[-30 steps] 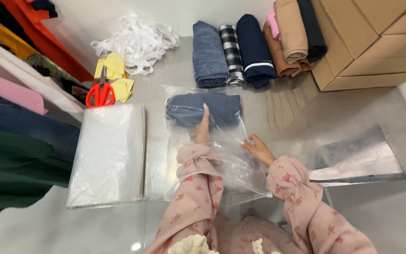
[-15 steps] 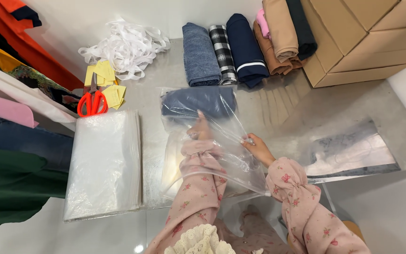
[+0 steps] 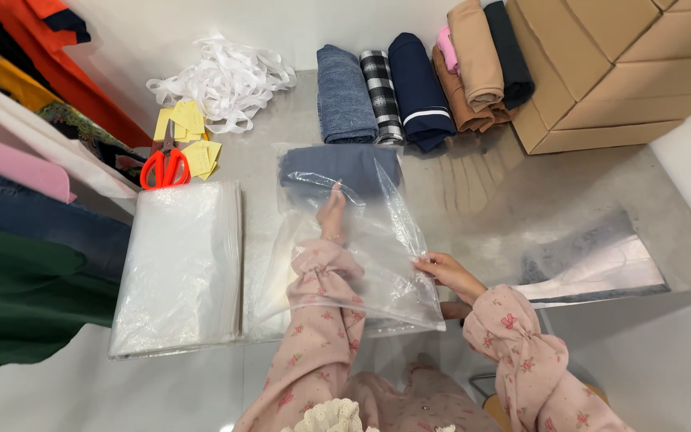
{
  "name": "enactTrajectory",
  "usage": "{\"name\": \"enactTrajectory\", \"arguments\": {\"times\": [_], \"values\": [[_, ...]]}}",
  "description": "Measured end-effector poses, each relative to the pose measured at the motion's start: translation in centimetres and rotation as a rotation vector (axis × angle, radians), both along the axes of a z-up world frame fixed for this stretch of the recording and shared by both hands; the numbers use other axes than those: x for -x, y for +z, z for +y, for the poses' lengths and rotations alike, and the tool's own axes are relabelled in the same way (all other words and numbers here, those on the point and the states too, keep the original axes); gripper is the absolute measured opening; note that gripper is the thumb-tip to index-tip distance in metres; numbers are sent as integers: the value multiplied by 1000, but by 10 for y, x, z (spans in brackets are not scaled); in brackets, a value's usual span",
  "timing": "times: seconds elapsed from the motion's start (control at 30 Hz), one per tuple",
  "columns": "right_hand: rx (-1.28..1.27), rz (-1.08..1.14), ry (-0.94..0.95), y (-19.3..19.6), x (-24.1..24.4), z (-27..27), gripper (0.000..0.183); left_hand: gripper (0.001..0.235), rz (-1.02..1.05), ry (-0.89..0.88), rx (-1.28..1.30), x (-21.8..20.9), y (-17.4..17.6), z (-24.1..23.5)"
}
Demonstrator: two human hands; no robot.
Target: The person opens a clear plastic bag on a metal table, places a folded pair of blue jeans inside, and seals the bag. The person then picks up the packaged jeans and moves them toward a stack of cardboard boxes.
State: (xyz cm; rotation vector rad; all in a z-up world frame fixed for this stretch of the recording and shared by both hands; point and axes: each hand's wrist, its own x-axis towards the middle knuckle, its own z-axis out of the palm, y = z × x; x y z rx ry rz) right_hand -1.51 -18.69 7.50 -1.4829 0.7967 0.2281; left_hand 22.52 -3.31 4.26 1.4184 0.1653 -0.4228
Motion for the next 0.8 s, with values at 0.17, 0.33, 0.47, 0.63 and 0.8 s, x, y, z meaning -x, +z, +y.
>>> {"name": "enactTrajectory", "arguments": {"times": [0.17, 0.33, 0.47, 0.63, 0.8], "values": [[-20, 52, 99, 63, 21, 22, 35, 39, -156, -250, -198, 3, -96, 8], [-184, 137, 281, 67, 45, 37, 30, 38, -208, -411, -397, 50, -142, 27], [-165, -8, 317, 35, 67, 36, 24, 36, -168, -482, -367, 100, -133, 46], [-264, -188, 35, 10, 94, 35, 20, 40, -63, -645, -183, 180, -10, 99], [-303, -263, -77, 1, 105, 25, 12, 39, 132, -232, 133, 186, -30, 116]]}}
